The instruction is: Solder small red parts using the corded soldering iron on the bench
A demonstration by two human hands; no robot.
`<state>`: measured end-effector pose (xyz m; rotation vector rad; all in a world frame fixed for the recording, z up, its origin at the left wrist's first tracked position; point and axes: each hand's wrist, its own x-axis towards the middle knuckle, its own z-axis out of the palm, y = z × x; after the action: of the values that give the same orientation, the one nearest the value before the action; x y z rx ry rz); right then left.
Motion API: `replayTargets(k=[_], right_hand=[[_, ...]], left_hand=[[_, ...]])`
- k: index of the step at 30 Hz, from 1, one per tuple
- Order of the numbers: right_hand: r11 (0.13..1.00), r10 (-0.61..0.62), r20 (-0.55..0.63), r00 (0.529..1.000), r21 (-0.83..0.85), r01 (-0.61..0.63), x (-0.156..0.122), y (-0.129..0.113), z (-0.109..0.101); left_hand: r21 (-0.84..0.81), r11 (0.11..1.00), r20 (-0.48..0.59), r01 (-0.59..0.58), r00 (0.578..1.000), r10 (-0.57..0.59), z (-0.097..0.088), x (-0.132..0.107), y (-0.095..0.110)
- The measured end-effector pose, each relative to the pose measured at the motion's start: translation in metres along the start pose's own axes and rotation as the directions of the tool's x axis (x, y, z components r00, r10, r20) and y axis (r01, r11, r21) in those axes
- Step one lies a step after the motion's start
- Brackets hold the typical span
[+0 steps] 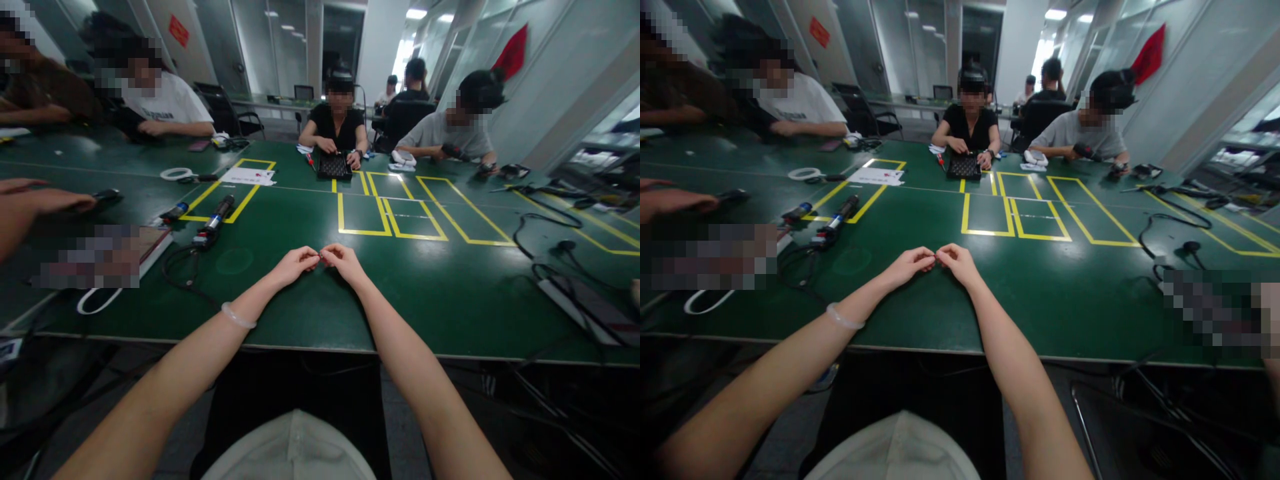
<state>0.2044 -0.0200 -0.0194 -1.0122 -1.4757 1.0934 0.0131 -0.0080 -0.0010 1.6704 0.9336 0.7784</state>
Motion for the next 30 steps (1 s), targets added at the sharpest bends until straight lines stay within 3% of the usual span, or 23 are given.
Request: replayTargets(k=[13, 17, 19, 21, 24, 27, 30], right_hand=[[0.989, -0.027, 0.066, 0.997, -0.142, 0.036, -0.002, 0.004, -0.003], [0.984, -0.008, 0.041, 0.999, -0.178, 0.015, -0.003, 0.003, -0.003], [0.985, 0.007, 0.037, 0.999, -0.17, -0.001, -0.003, 0.003, -0.003], [0.985, 0.016, 0.039, 0.999, -0.171, -0.009, -0.004, 0.003, -0.002], [0.983, 0.016, 0.047, 0.999, -0.183, -0.007, -0.004, 0.002, -0.001], [0.983, 0.012, 0.053, 0.999, -0.183, -0.002, -0.004, 0.002, -0.001], [0.983, 0.012, 0.055, 0.998, -0.184, -0.002, -0.004, 0.003, -0.001]], left_hand=[[0.022, 1.0, 0.005, 0.015, 1.0, -0.015, -0.002, 0.0, -0.001], [0.168, 0.985, -0.048, -0.046, 0.997, 0.054, -0.016, 0.001, 0.009], [0.319, 0.944, -0.144, -0.078, 0.981, 0.13, -0.036, 0.004, 0.016], [0.472, 0.881, -0.239, -0.035, 0.957, 0.166, -0.068, 0.007, 0.018], [0.752, 0.646, -0.311, 0.132, 0.935, 0.172, -0.129, 0.01, 0.01], [0.847, 0.375, -0.405, 0.376, 0.914, -0.002, -0.189, 0.004, -0.01], [0.819, 0.2, -0.505, 0.537, 0.842, -0.189, -0.23, -0.008, -0.027]])
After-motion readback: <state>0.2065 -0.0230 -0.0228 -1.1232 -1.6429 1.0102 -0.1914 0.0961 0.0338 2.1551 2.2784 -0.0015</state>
